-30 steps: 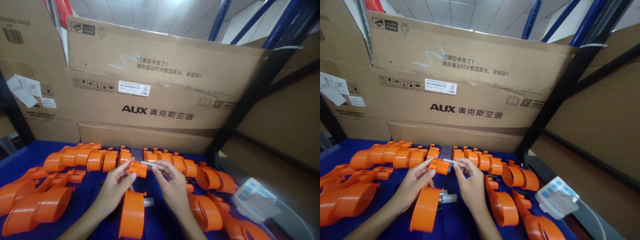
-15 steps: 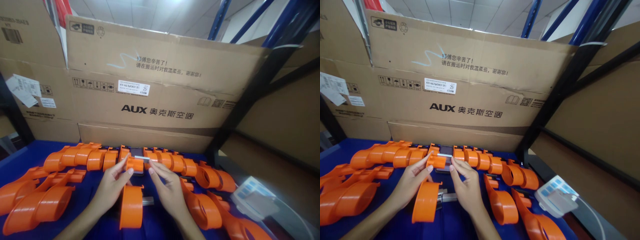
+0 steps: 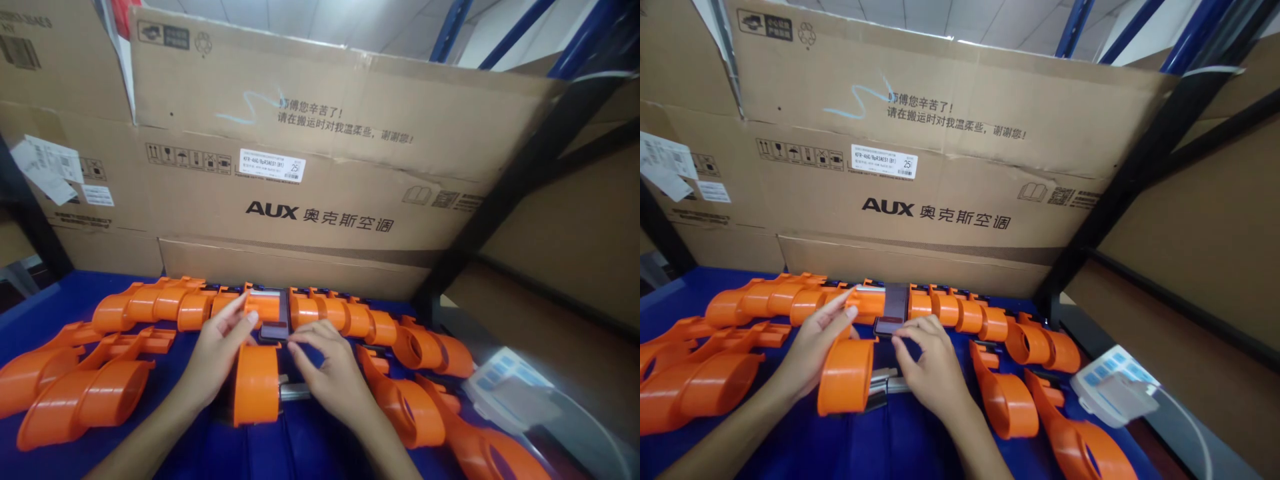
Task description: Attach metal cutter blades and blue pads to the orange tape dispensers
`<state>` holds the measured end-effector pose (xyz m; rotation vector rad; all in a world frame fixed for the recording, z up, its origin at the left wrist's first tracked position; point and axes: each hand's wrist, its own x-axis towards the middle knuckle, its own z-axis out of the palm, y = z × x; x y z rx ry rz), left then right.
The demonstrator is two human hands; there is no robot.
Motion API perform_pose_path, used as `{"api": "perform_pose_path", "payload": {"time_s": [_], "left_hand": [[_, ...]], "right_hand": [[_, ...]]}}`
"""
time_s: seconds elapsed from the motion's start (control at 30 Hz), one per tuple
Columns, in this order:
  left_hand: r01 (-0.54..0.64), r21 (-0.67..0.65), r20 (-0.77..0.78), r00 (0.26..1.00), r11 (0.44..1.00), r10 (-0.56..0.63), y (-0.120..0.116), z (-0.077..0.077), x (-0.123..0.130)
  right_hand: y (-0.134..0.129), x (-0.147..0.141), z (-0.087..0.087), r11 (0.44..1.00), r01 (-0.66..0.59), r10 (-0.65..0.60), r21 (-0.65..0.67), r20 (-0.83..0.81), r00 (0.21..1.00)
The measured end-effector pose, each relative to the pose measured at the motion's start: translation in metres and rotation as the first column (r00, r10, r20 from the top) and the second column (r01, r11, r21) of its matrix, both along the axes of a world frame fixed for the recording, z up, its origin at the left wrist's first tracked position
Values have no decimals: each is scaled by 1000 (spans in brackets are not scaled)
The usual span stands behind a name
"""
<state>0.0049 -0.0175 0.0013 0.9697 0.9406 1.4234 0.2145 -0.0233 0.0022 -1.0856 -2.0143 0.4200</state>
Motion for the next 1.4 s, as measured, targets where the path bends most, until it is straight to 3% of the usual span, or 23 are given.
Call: {"api": "perform_pose_path", "payload": {"time_s": [0.13,0.23,0.33,0.53,0.7,0.83,1.07,1.4], "left_hand": [[-59,-36,176,982,998,65,-1,16,-2],[-25,-39,181,983,999,31,-2,16,-1],[9,-36,141,990,999,-4,-1,10,-1],[8,-23,94,996,1000,-6,1,2,-3],[40,-11,-39,998,999,-41,2,-8,0],[123,32,-174,978,992,-116,2,-16,3],[174,14,-241,956,985,-166,1,-22,5],[252,22,-227,944,968,-241,-2,-22,9]], "right_hand": [[-8,-1,0,976,-172,211,-136,365,907],[-12,-5,-7,954,-227,295,-196,460,838],[-12,-8,-11,949,-246,312,-196,480,820],[-8,-2,-3,967,-214,253,-140,408,878],[0,8,2,999,49,-44,-21,184,982],[3,10,1,970,200,-202,138,2,979],[0,7,-2,942,243,-230,229,-82,970],[1,1,-3,965,116,-96,235,-94,991]]}}
